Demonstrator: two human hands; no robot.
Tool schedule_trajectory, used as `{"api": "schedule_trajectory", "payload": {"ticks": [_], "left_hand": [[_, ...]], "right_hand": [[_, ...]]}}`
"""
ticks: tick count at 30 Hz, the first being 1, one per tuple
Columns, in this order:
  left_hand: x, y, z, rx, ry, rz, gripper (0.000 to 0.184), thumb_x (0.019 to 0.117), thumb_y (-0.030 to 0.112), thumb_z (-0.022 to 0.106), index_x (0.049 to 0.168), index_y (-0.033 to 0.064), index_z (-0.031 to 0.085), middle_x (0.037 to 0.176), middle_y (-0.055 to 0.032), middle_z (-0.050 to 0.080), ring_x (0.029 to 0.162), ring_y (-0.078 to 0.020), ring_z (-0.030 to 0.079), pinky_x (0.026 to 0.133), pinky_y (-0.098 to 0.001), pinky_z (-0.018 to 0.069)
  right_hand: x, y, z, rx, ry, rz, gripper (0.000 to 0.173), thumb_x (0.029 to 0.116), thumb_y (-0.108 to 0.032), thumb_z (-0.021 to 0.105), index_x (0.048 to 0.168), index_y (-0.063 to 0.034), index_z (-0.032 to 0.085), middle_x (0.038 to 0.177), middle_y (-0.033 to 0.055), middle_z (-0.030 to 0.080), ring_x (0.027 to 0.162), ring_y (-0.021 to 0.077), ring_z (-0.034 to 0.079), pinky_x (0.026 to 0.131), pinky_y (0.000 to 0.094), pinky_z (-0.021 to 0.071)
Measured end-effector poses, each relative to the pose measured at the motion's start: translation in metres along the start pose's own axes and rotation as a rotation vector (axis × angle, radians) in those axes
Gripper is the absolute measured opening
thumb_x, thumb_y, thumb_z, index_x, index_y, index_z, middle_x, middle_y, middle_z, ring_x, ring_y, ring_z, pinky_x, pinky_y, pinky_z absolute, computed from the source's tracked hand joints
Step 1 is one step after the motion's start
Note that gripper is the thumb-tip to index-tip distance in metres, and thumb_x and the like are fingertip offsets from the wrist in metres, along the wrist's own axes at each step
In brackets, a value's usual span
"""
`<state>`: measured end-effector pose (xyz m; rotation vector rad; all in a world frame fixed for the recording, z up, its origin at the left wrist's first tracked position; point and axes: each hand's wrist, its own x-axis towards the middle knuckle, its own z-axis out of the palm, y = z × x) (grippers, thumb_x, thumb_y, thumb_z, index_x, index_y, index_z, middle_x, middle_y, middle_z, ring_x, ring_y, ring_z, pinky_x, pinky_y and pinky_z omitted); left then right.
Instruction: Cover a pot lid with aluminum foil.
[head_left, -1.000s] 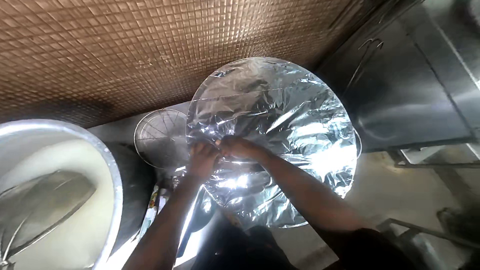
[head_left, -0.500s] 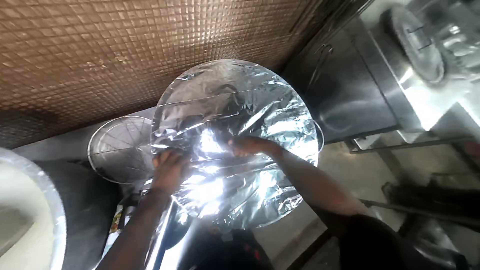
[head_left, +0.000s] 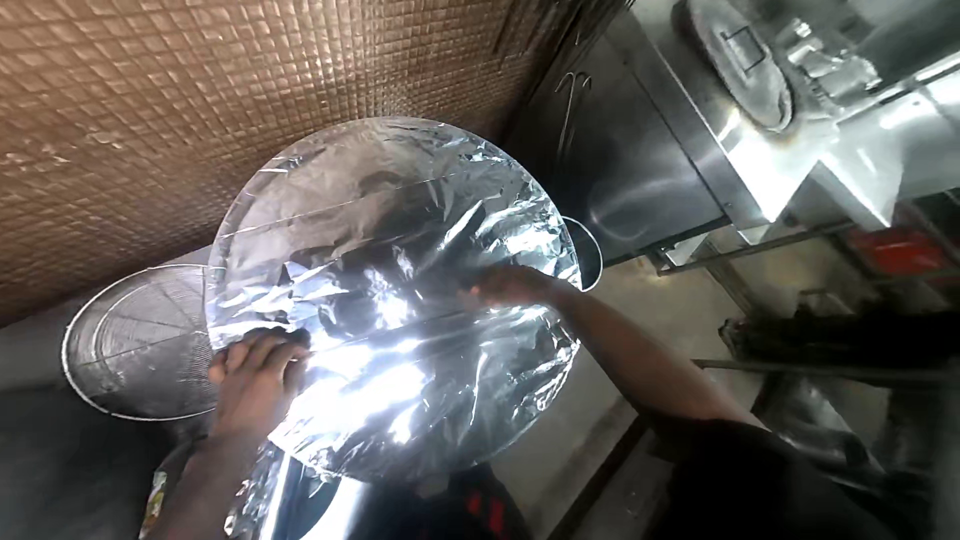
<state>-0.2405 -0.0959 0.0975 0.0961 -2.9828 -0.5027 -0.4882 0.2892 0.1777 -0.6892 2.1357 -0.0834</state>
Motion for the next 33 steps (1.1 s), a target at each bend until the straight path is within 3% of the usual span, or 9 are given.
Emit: {"api": "schedule_trajectory", "payload": {"ticks": [4,7,10,13,15,17,23,28,33], "left_hand": [[0.0,0.001,0.0,0.009,0.0,-0.014,0.024,0.0926,0.032,0.059,0.097,0.016,0.077,0.116,-0.011,0.07,0.125,-0.0418,0.055,0.105,-0.0673,0.0329],[0.0,0.009,-0.001,0.021,0.03,-0.056,0.025,0.0919,0.031,0.06,0.102,0.0142,0.076,0.119,-0.0155,0.068,0.123,-0.0456,0.054,0.102,-0.0689,0.0338],[-0.002,0.041,-0.001,0.04,0.071,-0.038,0.044,0.0965,0.039,0.056,0.128,0.0117,0.069,0.135,-0.021,0.061,0.125,-0.0502,0.053,0.097,-0.0728,0.0378],[-0.014,0.092,0.018,0.046,-0.193,0.069,0.072,0.1026,0.063,0.036,0.159,0.0191,0.039,0.167,-0.0066,0.032,0.154,-0.033,0.028,0.118,-0.071,0.0231],[-0.018,0.117,0.034,0.048,-0.284,0.145,0.088,0.0969,0.076,0.031,0.159,0.0148,0.039,0.168,-0.0058,0.03,0.155,-0.0288,0.025,0.121,-0.0681,0.0184],[-0.019,0.127,0.042,0.078,-0.305,0.155,0.093,0.0953,0.079,0.03,0.159,0.0122,0.038,0.167,-0.0063,0.031,0.155,-0.027,0.027,0.122,-0.0655,0.0167],[-0.008,0.12,0.04,0.147,-0.405,0.019,0.095,0.0944,0.08,0.027,0.163,0.015,0.027,0.172,-0.003,0.018,0.158,-0.023,0.014,0.123,-0.0631,0.0117],[-0.016,0.106,0.035,0.172,-0.334,-0.008,0.093,0.0958,0.075,0.033,0.164,0.0121,0.025,0.172,-0.0038,0.016,0.159,-0.0247,0.012,0.123,-0.0652,0.0094],[-0.018,0.091,0.029,0.218,-0.405,-0.117,0.093,0.0954,0.073,0.036,0.165,0.0141,0.019,0.173,-0.0013,0.009,0.159,-0.0246,0.004,0.124,-0.0629,0.0064]], "right_hand": [[-0.011,0.034,-0.001,-0.143,0.002,-0.062,0.043,0.0994,-0.049,0.062,0.105,-0.0087,0.073,0.102,0.0157,0.071,0.102,0.0357,0.067,0.09,0.0634,0.0504],[-0.019,0.053,0.006,-0.285,0.131,-0.024,0.031,0.0934,-0.035,0.072,0.114,-0.0127,0.072,0.116,0.0132,0.071,0.117,0.0358,0.063,0.099,0.0599,0.0488],[-0.023,0.041,0.036,-0.299,0.504,-0.086,0.033,0.0978,-0.032,0.065,0.123,-0.0117,0.07,0.126,0.0136,0.068,0.123,0.0353,0.06,0.101,0.0557,0.0487],[-0.026,-0.013,0.098,-0.256,0.61,-0.22,0.064,0.1035,-0.056,0.044,0.151,-0.0138,0.051,0.154,0.0092,0.051,0.146,0.0298,0.043,0.118,0.0566,0.0347],[-0.022,-0.053,0.131,-0.223,0.491,-0.3,0.079,0.1028,-0.066,0.034,0.161,-0.0121,0.033,0.168,0.0078,0.029,0.157,0.0266,0.021,0.126,0.0585,0.016],[-0.009,-0.077,0.155,-0.182,0.444,-0.346,0.081,0.1028,-0.068,0.029,0.163,-0.0132,0.029,0.171,0.0064,0.022,0.159,0.0249,0.011,0.127,0.0615,0.0057],[0.01,-0.087,0.166,-0.238,0.567,-0.256,0.078,0.1005,-0.072,0.027,0.162,-0.0245,0.033,0.17,-0.0023,0.024,0.159,0.0279,0.012,0.122,0.0695,0.0088],[0.008,-0.095,0.168,-0.171,0.541,-0.262,0.081,0.0998,-0.074,0.024,0.164,-0.0244,0.028,0.173,-0.0006,0.013,0.16,0.0297,0.004,0.121,0.0715,0.0039],[0.012,-0.092,0.172,-0.188,0.595,-0.166,0.08,0.0992,-0.075,0.025,0.163,-0.0267,0.029,0.172,-0.0011,0.019,0.159,0.0295,0.01,0.121,0.0708,0.008]]}}
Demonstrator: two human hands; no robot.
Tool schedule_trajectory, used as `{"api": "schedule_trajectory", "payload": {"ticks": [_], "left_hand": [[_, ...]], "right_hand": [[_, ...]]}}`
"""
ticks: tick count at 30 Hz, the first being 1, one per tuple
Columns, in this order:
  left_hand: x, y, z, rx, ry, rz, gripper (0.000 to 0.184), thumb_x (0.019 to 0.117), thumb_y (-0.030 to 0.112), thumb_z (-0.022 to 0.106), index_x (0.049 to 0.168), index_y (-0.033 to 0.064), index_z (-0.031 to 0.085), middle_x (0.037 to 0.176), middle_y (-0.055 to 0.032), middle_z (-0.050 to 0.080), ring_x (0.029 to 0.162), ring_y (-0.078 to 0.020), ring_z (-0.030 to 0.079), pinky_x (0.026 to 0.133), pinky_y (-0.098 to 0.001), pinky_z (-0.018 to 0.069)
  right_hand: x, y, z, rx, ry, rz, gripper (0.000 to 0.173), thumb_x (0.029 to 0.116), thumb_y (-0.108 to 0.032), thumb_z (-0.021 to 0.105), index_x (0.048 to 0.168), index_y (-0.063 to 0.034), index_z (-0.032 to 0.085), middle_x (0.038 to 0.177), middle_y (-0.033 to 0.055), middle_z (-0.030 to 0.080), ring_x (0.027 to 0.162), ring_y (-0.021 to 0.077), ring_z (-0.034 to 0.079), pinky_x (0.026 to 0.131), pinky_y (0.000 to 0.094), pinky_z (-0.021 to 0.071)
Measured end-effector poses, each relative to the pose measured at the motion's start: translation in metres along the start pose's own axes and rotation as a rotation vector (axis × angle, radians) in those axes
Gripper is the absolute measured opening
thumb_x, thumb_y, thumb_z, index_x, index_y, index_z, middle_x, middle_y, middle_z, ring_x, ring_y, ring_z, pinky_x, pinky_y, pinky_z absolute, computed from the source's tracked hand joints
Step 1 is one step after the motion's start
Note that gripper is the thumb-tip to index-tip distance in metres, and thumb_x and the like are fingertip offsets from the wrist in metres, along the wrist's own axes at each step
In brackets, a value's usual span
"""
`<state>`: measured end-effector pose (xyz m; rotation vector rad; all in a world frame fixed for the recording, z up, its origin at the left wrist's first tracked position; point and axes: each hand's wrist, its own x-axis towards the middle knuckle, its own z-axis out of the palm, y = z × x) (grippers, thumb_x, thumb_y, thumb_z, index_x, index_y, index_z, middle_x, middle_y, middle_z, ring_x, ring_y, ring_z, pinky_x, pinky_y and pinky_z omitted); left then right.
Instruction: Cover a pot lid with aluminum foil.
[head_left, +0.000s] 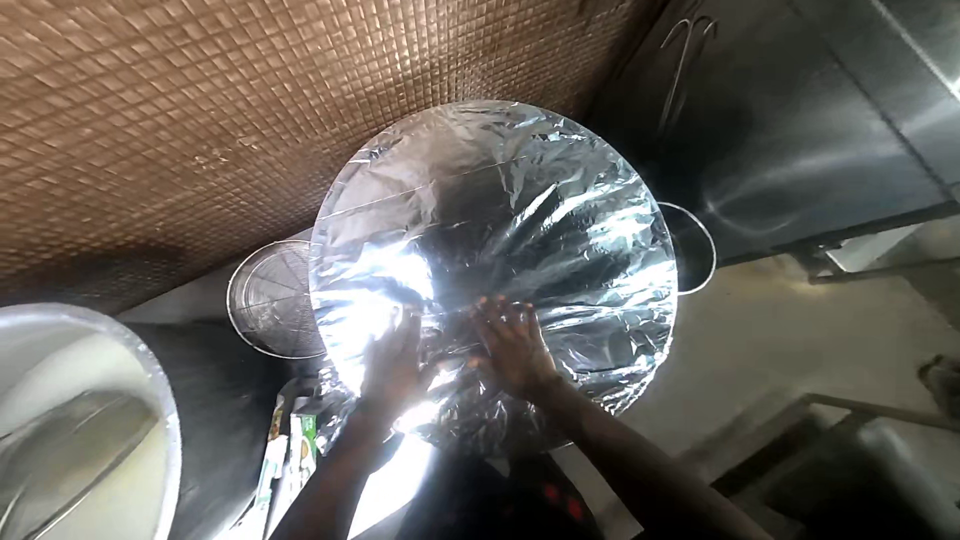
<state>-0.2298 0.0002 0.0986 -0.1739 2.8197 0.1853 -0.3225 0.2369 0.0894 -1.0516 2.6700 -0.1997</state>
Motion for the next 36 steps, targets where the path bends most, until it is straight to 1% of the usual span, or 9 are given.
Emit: {"api": "schedule_trajectory", "payload": {"ticks": [5,9,16,21,26,30,32,34,36], "left_hand": [[-0.016,-0.028,0.003,0.013,0.132,-0.058,0.085,0.0978,0.067,0.036,0.162,0.0121,0.029,0.171,-0.0085,0.02,0.158,-0.0301,0.016,0.123,-0.0676,0.0081],[-0.023,-0.046,0.003,-0.007,0.236,-0.146,0.1,0.0926,0.08,0.025,0.162,0.0082,0.028,0.169,-0.0145,0.025,0.156,-0.0364,0.021,0.12,-0.0721,0.0083],[-0.025,-0.071,0.006,-0.048,0.267,-0.29,0.107,0.0911,0.084,0.021,0.162,0.004,0.024,0.169,-0.0193,0.02,0.156,-0.0403,0.017,0.118,-0.0728,0.0068],[-0.017,-0.07,0.011,-0.07,0.294,-0.352,0.109,0.0905,0.084,0.026,0.162,0.0019,0.023,0.168,-0.0222,0.02,0.156,-0.0417,0.017,0.119,-0.0712,0.0099],[-0.014,-0.07,0.021,-0.076,0.371,-0.372,0.107,0.0911,0.084,0.027,0.162,0.0032,0.024,0.167,-0.0243,0.022,0.154,-0.0447,0.021,0.119,-0.0703,0.0147],[-0.011,-0.074,0.023,-0.236,0.435,-0.437,0.107,0.092,0.079,0.039,0.162,-0.0004,0.02,0.166,-0.03,0.014,0.153,-0.0495,0.019,0.122,-0.065,0.0173],[-0.008,-0.079,0.026,-0.505,0.529,-0.401,0.103,0.0959,0.058,0.057,0.16,-0.0093,0.012,0.164,-0.0357,0.015,0.151,-0.0475,0.027,0.123,-0.053,0.0283],[-0.005,-0.072,0.019,-0.865,0.554,-0.448,0.096,0.0997,0.033,0.064,0.162,-0.0033,0.0,0.158,-0.0315,0.031,0.133,-0.026,0.054,0.108,-0.0371,0.0489],[-0.001,-0.064,0.01,-1.093,0.556,-0.543,0.089,0.1025,0.023,0.061,0.163,0.007,-0.002,0.137,-0.024,0.052,0.09,-0.0116,0.065,0.076,-0.0313,0.0594]], "right_hand": [[-0.017,0.033,-0.001,-0.057,0.145,0.13,0.076,0.0992,-0.075,0.025,0.16,-0.0309,0.036,0.169,0.0031,0.028,0.157,0.034,0.019,0.119,0.0729,0.013],[-0.034,0.069,-0.01,-0.082,0.094,0.228,0.07,0.0998,-0.074,0.027,0.16,-0.0376,0.035,0.17,0.0026,0.027,0.157,0.035,0.018,0.119,0.0732,0.0119],[-0.072,0.14,-0.025,-0.094,0.068,0.43,0.086,0.0996,-0.075,0.021,0.165,-0.0183,0.024,0.171,0.0007,0.022,0.158,0.0245,0.017,0.124,0.0652,0.0089],[-0.087,0.181,-0.039,-0.117,0.033,0.544,0.086,0.1001,-0.073,0.024,0.164,-0.0151,0.025,0.171,0.0022,0.021,0.159,0.0263,0.015,0.124,0.0639,0.0091],[-0.096,0.203,-0.049,-0.115,0.063,0.607,0.081,0.1001,-0.073,0.021,0.163,-0.0234,0.032,0.17,-0.0026,0.026,0.158,0.032,0.014,0.122,0.0688,0.0096],[-0.095,0.206,-0.046,-0.022,0.07,0.663,0.08,0.1011,-0.071,0.019,0.164,-0.0228,0.026,0.172,-0.0036,0.019,0.158,0.0308,0.014,0.122,0.0673,0.0129],[-0.097,0.21,-0.04,0.02,0.124,0.654,0.078,0.1021,-0.068,0.019,0.165,-0.0215,0.025,0.172,-0.0021,0.019,0.158,0.0304,0.017,0.122,0.0645,0.0179],[-0.1,0.211,-0.033,0.015,0.18,0.617,0.081,0.1007,-0.071,0.019,0.164,-0.0213,0.029,0.171,0.0007,0.022,0.158,0.0317,0.017,0.122,0.0636,0.0187],[-0.1,0.208,-0.033,-0.001,0.164,0.608,0.079,0.0994,-0.074,0.019,0.163,-0.028,0.03,0.171,-0.0008,0.021,0.158,0.0324,0.015,0.123,0.0639,0.0162]]}}
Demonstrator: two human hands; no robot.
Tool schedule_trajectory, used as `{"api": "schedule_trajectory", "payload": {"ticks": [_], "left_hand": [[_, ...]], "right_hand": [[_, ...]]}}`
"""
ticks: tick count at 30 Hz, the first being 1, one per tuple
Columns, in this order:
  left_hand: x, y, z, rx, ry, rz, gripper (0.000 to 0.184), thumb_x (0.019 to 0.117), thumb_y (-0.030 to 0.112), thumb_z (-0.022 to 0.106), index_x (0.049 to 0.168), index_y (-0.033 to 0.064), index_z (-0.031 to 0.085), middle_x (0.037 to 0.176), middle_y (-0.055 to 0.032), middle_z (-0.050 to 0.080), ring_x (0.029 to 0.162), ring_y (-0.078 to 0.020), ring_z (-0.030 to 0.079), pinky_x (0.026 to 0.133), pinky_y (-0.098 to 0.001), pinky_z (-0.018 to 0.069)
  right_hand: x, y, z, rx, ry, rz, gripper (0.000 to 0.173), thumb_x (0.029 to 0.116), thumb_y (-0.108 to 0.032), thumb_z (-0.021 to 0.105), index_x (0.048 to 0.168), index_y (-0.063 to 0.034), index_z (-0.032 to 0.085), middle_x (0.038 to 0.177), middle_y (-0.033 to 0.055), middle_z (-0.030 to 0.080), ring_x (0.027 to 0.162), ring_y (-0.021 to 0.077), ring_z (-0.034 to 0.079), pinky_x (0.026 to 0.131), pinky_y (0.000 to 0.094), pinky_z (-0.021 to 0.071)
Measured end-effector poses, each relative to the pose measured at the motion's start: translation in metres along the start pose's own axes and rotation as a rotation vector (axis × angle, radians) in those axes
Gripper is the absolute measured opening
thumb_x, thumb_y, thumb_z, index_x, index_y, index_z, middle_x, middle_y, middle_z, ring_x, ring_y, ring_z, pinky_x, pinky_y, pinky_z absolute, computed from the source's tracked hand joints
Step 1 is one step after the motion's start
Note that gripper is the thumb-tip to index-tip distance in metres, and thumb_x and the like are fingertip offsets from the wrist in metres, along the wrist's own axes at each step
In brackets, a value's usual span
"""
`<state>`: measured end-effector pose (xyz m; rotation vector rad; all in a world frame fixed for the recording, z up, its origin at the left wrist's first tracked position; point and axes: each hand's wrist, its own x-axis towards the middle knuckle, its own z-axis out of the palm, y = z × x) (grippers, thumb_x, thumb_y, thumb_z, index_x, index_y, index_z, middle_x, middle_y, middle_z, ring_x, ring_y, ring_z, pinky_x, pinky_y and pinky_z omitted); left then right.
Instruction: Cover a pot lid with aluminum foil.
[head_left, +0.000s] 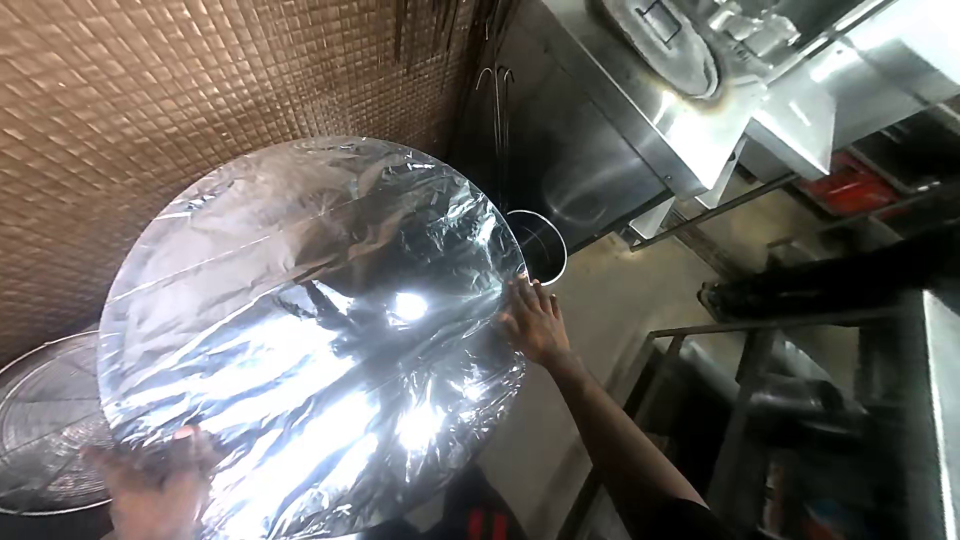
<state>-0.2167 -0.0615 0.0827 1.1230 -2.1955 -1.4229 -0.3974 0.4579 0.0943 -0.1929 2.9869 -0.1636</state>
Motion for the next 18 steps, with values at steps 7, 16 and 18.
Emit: {"api": "schedule_trajectory", "payload": {"ticks": [7,16,18], "left_hand": [[-0.004,0.009,0.001,-0.093,-0.052,-0.04,0.087,0.104,0.018,0.058,0.163,0.009,-0.005,0.129,-0.0198,0.056,0.075,-0.0055,0.062,0.065,-0.0263,0.0576],[-0.001,0.002,0.0,-0.201,0.056,-0.114,0.065,0.1041,0.018,0.059,0.158,0.0025,0.025,0.132,-0.0166,0.056,0.091,-0.0047,0.064,0.079,-0.023,0.0573],[0.004,0.002,-0.001,-0.243,0.134,-0.193,0.035,0.1037,0.022,0.06,0.131,-0.0002,0.053,0.094,-0.0012,0.06,0.069,0.0001,0.056,0.063,-0.0197,0.0518]], "right_hand": [[0.02,0.0,-0.027,0.002,-0.076,-0.068,0.066,0.1014,-0.068,0.03,0.157,-0.0348,0.042,0.172,0.0023,0.019,0.157,0.0373,0.013,0.121,0.0654,0.0164],[0.003,0.011,-0.017,0.067,-0.116,-0.09,0.074,0.1008,-0.07,0.029,0.162,-0.0298,0.031,0.172,0.0019,0.017,0.157,0.0355,0.015,0.12,0.0645,0.022],[0.0,0.009,-0.009,0.41,-0.067,-0.004,0.076,0.1029,-0.057,0.043,0.165,-0.0173,0.024,0.17,0.0054,0.025,0.154,0.0266,0.03,0.121,0.0564,0.0307]]}}
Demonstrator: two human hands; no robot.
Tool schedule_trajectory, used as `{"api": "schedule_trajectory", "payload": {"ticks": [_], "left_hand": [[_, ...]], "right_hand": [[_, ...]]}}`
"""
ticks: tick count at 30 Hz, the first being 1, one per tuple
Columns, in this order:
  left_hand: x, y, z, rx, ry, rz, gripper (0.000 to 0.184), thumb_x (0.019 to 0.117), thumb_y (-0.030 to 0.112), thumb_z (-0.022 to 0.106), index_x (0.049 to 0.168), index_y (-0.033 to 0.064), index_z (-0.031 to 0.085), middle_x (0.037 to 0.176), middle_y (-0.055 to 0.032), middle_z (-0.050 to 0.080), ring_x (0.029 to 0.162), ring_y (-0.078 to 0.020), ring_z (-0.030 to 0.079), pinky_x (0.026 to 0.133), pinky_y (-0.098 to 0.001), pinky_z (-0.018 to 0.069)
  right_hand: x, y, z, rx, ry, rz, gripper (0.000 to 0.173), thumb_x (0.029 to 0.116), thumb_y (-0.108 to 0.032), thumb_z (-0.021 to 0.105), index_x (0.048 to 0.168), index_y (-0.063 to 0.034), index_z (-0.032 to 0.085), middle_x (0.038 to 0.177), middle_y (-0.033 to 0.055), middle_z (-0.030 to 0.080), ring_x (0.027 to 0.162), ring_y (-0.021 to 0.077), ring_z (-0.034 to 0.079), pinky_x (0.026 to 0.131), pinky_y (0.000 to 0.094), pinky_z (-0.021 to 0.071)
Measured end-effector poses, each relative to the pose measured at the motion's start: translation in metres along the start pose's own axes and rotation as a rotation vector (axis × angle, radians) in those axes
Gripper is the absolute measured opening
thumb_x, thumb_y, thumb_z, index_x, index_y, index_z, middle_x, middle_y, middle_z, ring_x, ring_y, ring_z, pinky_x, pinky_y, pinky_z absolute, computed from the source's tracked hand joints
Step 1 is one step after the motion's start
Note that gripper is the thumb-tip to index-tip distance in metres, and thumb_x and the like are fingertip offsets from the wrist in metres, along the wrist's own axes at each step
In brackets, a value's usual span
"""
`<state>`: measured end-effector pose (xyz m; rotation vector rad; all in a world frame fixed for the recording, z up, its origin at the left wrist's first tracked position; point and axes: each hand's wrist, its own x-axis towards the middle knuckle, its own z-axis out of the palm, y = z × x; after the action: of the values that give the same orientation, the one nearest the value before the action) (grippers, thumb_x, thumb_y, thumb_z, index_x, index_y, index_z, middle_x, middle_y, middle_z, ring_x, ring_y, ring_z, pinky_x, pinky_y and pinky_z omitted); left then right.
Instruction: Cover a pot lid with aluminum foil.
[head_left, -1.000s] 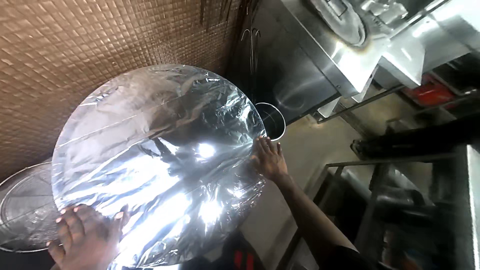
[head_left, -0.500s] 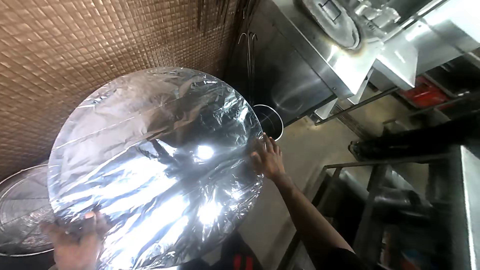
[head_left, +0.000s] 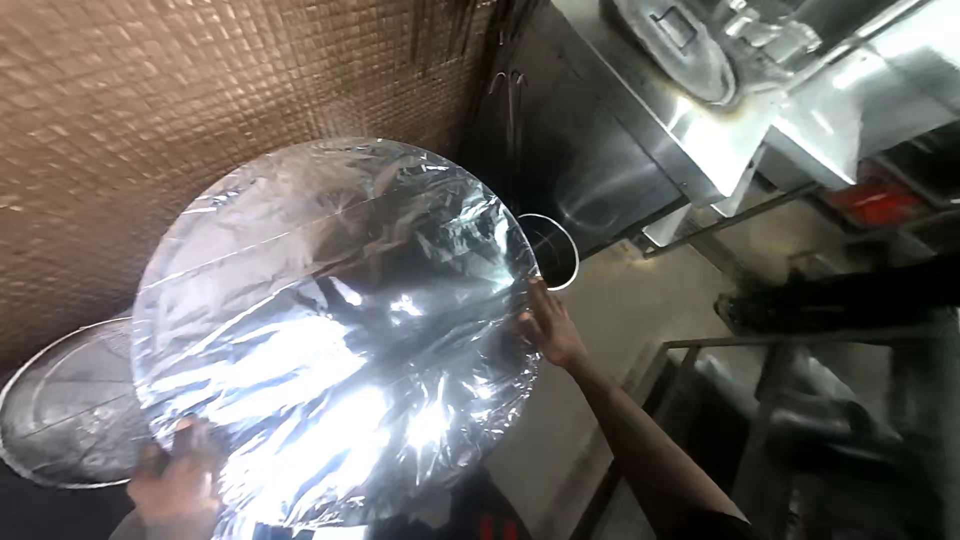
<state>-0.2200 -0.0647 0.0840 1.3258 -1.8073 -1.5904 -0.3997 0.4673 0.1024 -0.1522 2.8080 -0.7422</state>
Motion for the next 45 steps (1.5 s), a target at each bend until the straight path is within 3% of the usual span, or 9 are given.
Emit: {"api": "schedule_trajectory", "payload": {"ticks": [2,6,13,23,29,31,34,39,45], "left_hand": [[0.002,0.004,0.0,-0.03,-0.003,-0.055,0.028,0.1062,0.024,0.055,0.122,0.0015,0.057,0.084,0.0038,0.055,0.061,0.0011,0.05,0.057,-0.0189,0.0471],[-0.001,0.01,0.001,-0.08,-0.025,-0.146,0.027,0.1086,0.023,0.048,0.129,0.0064,0.051,0.085,0.0038,0.054,0.061,0.0001,0.049,0.053,-0.0189,0.0455],[-0.007,0.009,-0.014,-0.268,-0.138,-0.175,0.039,0.1105,0.029,0.041,0.142,0.0077,0.046,0.121,-0.0033,0.061,0.102,-0.0068,0.061,0.087,-0.0298,0.0545],[-0.139,-0.006,0.005,-0.598,-0.136,-0.419,0.047,0.1084,0.054,0.029,0.128,0.0188,0.052,0.107,0.0003,0.067,0.1,-0.014,0.066,0.084,-0.0426,0.0581],[-0.202,-0.005,0.022,-0.461,0.152,-0.622,0.06,0.1044,0.063,0.027,0.133,0.0141,0.045,0.117,-0.011,0.055,0.101,-0.027,0.058,0.084,-0.0554,0.0498],[-0.248,0.005,0.042,-0.466,0.081,-0.735,0.065,0.1063,0.059,0.03,0.152,0.014,0.034,0.145,-0.0188,0.046,0.123,-0.0366,0.053,0.095,-0.0606,0.0467],[-0.294,0.011,0.084,-0.446,-0.023,-0.721,0.033,0.1087,0.031,0.043,0.13,0.0063,0.05,0.108,-0.0147,0.062,0.088,-0.0262,0.067,0.075,-0.044,0.0594],[-0.301,-0.007,0.114,-0.401,0.071,-0.579,0.034,0.0917,-0.005,0.061,0.124,0.0006,0.053,0.103,-0.0146,0.058,0.084,-0.0234,0.058,0.072,-0.042,0.0549],[-0.317,-0.029,0.115,-0.678,0.088,-0.483,0.051,0.0992,0.003,0.058,0.146,0.0127,0.04,0.124,-0.0133,0.059,0.099,-0.0245,0.065,0.082,-0.0431,0.0579]], "right_hand": [[0.003,-0.015,0.006,0.54,0.136,0.24,0.065,0.1044,-0.031,0.058,0.161,-0.0174,0.03,0.142,0.013,0.058,0.113,0.0223,0.065,0.093,0.0475,0.0557],[0.014,-0.024,0.014,1.018,0.276,0.552,0.023,0.1056,-0.02,0.056,0.126,-0.0099,0.06,0.087,0.005,0.064,0.065,0.0119,0.058,0.058,0.0316,0.0516],[-0.002,-0.014,0.023,1.483,0.276,0.651,0.05,0.1052,-0.058,0.037,0.112,-0.0156,0.062,0.087,0.0023,0.069,0.077,0.0155,0.068,0.067,0.0396,0.0593],[-0.047,-0.052,0.015,1.829,0.169,0.585,0.08,0.0967,-0.078,0.015,0.125,-0.0195,0.062,0.102,0.0033,0.074,0.093,0.0175,0.072,0.079,0.0451,0.0614],[-0.071,-0.025,0.035,1.588,0.172,0.908,0.085,0.1005,-0.074,0.015,0.151,-0.0111,0.04,0.153,0.0152,0.045,0.136,0.03,0.047,0.105,0.0546,0.0418],[-0.097,-0.029,0.036,1.52,0.046,0.994,0.085,0.0995,-0.075,0.016,0.149,-0.0108,0.039,0.148,0.0153,0.044,0.128,0.03,0.048,0.098,0.0522,0.0433],[-0.12,-0.054,0.016,1.605,-0.058,0.929,0.074,0.1036,-0.069,0.021,0.149,-0.0123,0.038,0.143,0.0141,0.048,0.126,0.0282,0.05,0.1,0.0503,0.0445],[-0.08,-0.098,0.011,1.48,0.017,0.951,0.084,0.1014,-0.072,0.028,0.159,-0.0112,0.028,0.161,0.0185,0.034,0.146,0.0356,0.036,0.111,0.0658,0.0356],[-0.083,-0.06,0.017,1.266,-0.169,0.778,0.076,0.1043,-0.068,0.023,0.149,-0.0093,0.041,0.141,0.0202,0.051,0.123,0.0333,0.052,0.097,0.0564,0.0459]]}}
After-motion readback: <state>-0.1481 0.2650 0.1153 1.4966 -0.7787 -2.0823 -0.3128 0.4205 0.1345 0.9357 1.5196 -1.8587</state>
